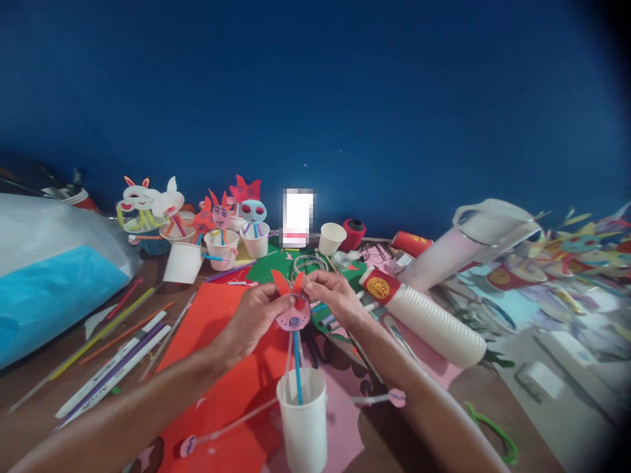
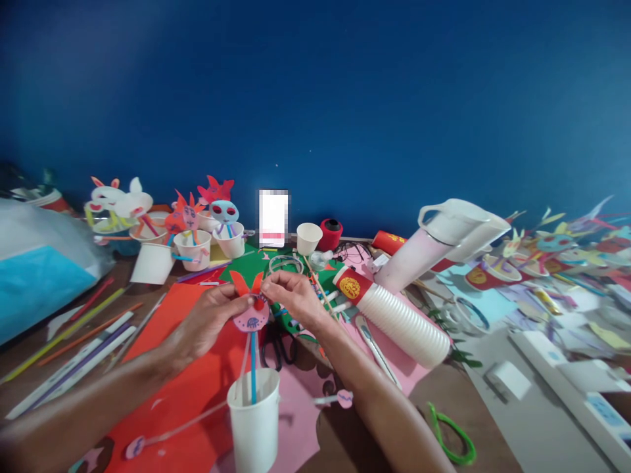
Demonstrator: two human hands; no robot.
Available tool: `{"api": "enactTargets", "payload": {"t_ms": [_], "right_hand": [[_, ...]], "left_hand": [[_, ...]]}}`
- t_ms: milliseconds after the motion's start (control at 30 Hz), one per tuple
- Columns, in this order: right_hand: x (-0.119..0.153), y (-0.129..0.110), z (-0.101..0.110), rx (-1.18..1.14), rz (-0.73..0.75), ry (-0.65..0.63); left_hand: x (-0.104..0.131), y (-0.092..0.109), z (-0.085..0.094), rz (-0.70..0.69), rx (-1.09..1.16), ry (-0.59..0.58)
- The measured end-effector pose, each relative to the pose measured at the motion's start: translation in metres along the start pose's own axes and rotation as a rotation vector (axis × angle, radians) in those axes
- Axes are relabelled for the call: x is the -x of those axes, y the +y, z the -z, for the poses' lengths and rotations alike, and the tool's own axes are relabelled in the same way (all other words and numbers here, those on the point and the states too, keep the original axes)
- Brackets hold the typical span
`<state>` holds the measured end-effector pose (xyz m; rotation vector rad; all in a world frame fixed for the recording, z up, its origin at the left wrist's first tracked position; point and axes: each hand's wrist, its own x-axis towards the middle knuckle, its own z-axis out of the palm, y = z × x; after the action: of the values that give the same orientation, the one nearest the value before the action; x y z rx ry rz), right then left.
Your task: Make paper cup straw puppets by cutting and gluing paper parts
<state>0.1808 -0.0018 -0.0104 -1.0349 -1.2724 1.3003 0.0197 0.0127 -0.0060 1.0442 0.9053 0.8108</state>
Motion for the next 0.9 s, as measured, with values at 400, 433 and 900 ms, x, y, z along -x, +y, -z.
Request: {"api": "enactTargets", "payload": {"t_ms": [400,433,900], "right_hand": [[0.0002,-0.0014,-0.0032,0.234,0.025,0.011],[0.0002,-0.0020,-0.0035,0.238,0.030,0.011],[0.0020,-0.0025,-0.0060,0.190,-0.057,-0.001]], "left_hand": [[-0.0023,-0.0019,0.0004,-0.005,-0.026,0.014],[-0.0024,-0.0020,0.0005,-0.002,-0.023,0.004],[-0.0062,-0.0057,0.0045,-0.001,0.050,-0.015]]}}
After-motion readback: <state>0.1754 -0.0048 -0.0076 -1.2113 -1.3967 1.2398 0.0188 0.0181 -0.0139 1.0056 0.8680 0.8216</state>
